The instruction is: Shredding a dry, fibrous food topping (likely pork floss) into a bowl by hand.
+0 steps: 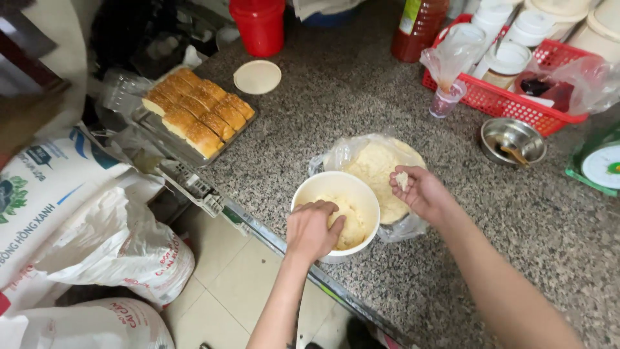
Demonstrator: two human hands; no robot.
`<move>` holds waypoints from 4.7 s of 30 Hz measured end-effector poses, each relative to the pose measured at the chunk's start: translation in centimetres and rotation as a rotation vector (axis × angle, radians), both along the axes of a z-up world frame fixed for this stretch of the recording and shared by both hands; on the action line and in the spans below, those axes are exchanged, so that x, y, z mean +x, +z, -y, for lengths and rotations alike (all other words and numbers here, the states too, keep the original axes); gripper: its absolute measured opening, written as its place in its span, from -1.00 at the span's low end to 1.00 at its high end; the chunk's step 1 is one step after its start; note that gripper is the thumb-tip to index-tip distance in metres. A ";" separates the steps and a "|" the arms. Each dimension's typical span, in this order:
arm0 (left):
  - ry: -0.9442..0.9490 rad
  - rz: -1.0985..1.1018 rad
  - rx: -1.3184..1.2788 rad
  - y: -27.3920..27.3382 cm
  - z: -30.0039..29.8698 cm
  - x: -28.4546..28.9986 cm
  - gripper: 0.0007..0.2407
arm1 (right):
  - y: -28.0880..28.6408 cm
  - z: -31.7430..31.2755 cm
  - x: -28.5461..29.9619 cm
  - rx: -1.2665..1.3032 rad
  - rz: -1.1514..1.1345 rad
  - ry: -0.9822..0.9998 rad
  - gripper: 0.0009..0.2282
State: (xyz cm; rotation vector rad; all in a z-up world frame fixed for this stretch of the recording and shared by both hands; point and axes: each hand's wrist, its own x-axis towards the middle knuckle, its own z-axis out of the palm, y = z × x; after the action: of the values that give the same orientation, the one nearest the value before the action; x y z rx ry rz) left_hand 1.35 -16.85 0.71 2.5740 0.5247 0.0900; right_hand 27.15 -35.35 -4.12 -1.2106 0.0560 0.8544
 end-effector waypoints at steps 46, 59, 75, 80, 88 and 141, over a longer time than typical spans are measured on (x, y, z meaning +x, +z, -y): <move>0.521 0.819 -0.599 -0.1 0.6 1.9 -0.85 | 3.3 -9.5 -9.2 0.203 0.407 0.337 -0.87; 0.475 0.764 -0.498 -0.2 0.6 2.4 -0.80 | 3.5 -9.2 -10.3 0.103 0.504 0.481 -0.86; 0.455 0.769 -0.381 -2.0 0.3 3.2 -0.94 | 5.7 -8.8 -10.7 0.023 0.673 0.461 -0.95; 0.411 0.730 -0.381 -0.9 0.7 2.7 -0.93 | 5.4 -8.5 -10.9 0.003 0.739 0.454 -0.95; 0.420 0.679 -0.416 0.3 0.9 2.2 -0.87 | 5.0 -9.0 -10.6 0.019 0.653 0.435 -0.93; 0.364 0.752 -0.293 -3.4 0.1 3.7 -0.86 | 5.0 -9.2 -10.4 0.108 0.666 0.424 -0.80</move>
State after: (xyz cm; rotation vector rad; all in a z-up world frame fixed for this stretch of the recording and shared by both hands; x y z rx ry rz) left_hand 5.00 -16.95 -2.71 1.9331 0.6336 0.9787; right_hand 16.76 -26.13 0.86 -1.3728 -0.7990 0.7614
